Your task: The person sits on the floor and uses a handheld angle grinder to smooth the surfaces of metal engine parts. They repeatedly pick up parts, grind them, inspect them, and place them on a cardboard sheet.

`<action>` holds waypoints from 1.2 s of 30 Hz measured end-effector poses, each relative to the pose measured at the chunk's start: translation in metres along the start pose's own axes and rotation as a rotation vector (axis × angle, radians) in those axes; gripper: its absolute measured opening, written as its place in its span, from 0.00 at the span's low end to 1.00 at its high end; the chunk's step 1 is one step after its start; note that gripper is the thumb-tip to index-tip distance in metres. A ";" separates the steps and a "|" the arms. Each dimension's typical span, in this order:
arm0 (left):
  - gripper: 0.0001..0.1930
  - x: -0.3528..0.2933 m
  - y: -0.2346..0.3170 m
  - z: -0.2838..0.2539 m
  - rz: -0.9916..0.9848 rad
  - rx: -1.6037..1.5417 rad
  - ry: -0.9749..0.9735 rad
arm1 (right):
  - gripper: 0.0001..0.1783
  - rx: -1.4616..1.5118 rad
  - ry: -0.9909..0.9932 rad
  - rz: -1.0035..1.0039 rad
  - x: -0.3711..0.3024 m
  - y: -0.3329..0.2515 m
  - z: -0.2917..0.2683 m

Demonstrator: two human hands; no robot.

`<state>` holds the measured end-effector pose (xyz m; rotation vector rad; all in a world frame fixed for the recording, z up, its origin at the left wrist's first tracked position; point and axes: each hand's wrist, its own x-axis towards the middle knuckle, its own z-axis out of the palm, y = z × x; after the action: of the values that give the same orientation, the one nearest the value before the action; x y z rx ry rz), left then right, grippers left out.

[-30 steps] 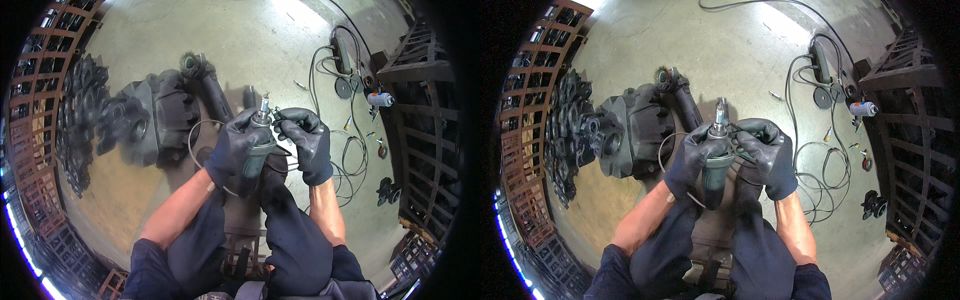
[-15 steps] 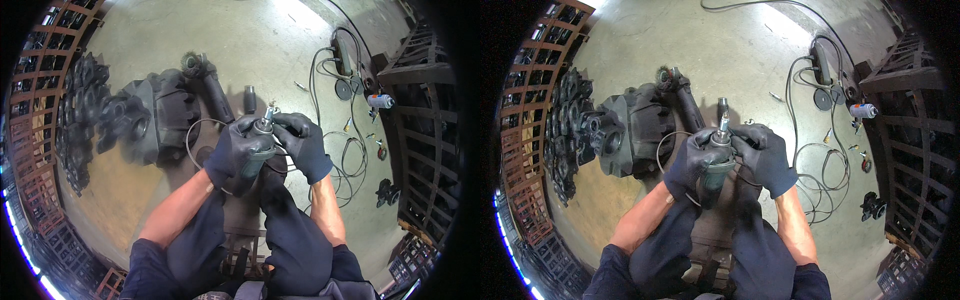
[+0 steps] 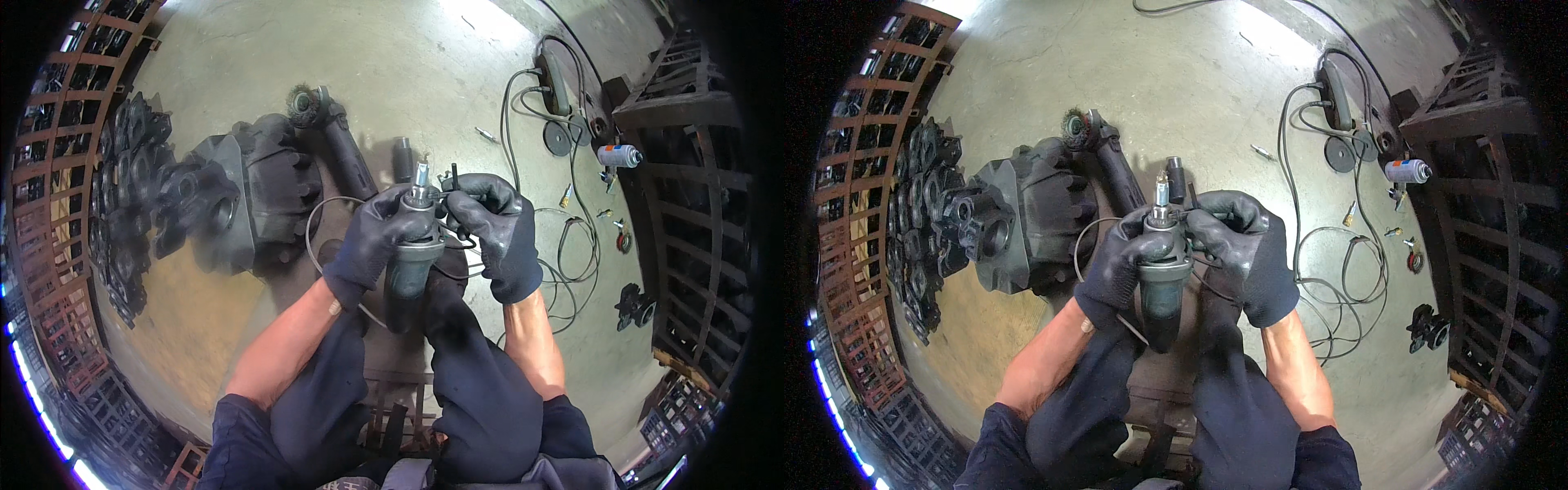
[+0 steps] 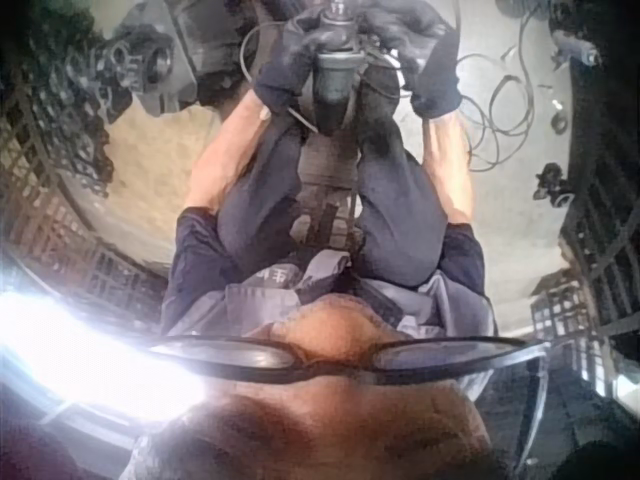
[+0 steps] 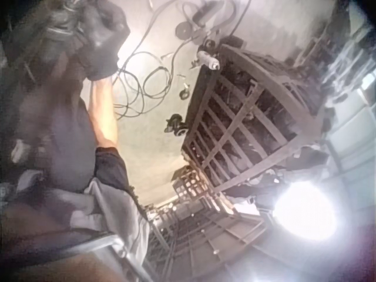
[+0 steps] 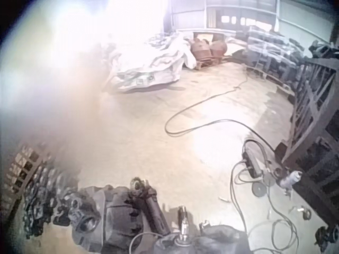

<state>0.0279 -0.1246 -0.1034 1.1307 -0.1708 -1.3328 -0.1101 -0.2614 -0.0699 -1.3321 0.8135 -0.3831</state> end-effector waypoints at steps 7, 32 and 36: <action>0.23 -0.001 0.003 0.003 0.005 0.068 -0.010 | 0.09 0.067 0.080 0.071 -0.003 -0.001 0.010; 0.15 0.010 -0.013 0.018 0.124 0.547 -0.018 | 0.11 -0.744 -0.351 -0.394 0.008 -0.019 -0.031; 0.13 0.003 -0.026 0.009 0.094 0.445 0.017 | 0.10 -0.813 -0.372 -0.507 0.010 -0.014 -0.014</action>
<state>0.0050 -0.1273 -0.1188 1.4854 -0.5212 -1.2316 -0.1104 -0.2811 -0.0594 -2.3023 0.2936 -0.1769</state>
